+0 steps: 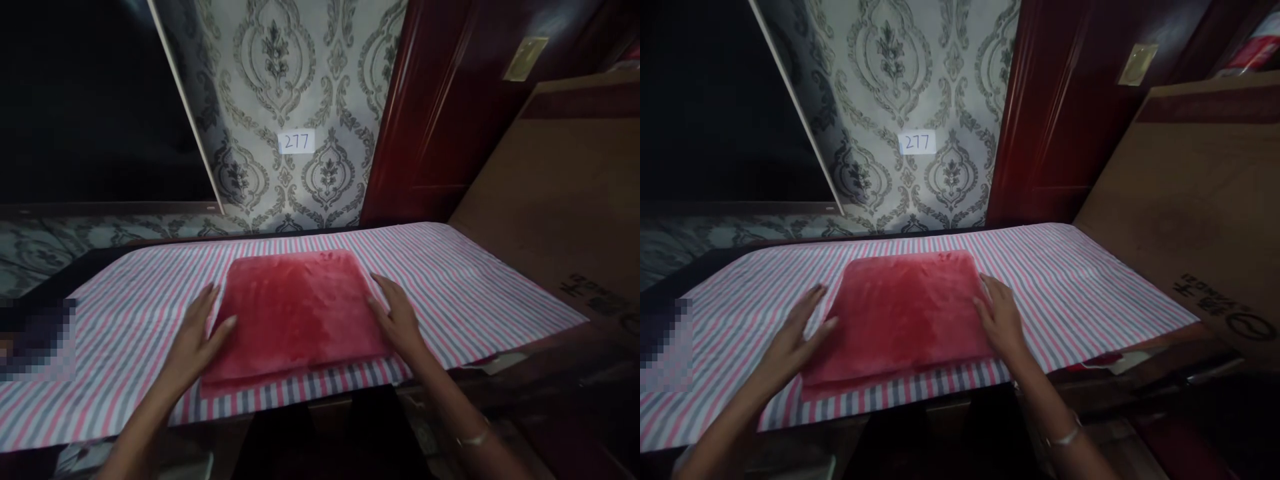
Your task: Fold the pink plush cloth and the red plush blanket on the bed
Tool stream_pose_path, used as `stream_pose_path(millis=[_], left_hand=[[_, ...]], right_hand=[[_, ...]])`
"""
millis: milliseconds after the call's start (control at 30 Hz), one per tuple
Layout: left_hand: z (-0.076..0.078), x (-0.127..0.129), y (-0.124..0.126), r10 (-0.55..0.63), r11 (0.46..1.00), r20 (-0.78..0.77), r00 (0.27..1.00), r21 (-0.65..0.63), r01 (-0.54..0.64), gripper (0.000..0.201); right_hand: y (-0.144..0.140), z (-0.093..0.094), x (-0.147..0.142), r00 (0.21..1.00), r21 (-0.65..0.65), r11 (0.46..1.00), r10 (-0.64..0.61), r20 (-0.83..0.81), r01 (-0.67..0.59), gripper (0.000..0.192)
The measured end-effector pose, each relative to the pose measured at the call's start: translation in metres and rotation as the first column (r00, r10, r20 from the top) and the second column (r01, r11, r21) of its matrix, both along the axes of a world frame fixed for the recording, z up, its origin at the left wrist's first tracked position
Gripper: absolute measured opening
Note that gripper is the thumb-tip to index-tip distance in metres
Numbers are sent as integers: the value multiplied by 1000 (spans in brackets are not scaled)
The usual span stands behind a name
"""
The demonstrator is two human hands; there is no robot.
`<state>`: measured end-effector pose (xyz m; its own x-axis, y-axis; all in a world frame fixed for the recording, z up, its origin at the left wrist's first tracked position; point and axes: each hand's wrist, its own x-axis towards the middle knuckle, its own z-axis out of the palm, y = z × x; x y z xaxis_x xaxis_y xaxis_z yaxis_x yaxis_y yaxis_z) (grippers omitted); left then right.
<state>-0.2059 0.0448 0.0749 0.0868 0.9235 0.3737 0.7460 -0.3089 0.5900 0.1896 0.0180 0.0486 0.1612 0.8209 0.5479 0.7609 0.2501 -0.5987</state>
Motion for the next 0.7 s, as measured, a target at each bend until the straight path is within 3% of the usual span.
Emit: stream_pose_path(millis=[67,133,200,267,467,700], left_hand=[[13,35,29,-121,993,-158,980,-25,118,79],[24,73,59,-200,978,-325,924,-125,168,80],[27,104,84,-187,974,-473,861,-202,101,75],[20,122,99,-137,977,-578,804,-211,16,70],[-24,122,102,-36,996,-626,779,-88,-24,65],[-25,124,99,-25,995,-601,799,-90,-36,66]], right_hand=[[37,18,-19,981,-86,995,59,186,-44,60],[73,30,-40,945,-226,974,55,322,20,61],[101,34,-56,913,-327,940,47,406,97,59],[117,26,-64,894,-365,920,41,446,140,56],[125,-13,-58,891,-315,938,16,453,143,55],[128,-22,-56,883,-273,952,4,469,141,54]])
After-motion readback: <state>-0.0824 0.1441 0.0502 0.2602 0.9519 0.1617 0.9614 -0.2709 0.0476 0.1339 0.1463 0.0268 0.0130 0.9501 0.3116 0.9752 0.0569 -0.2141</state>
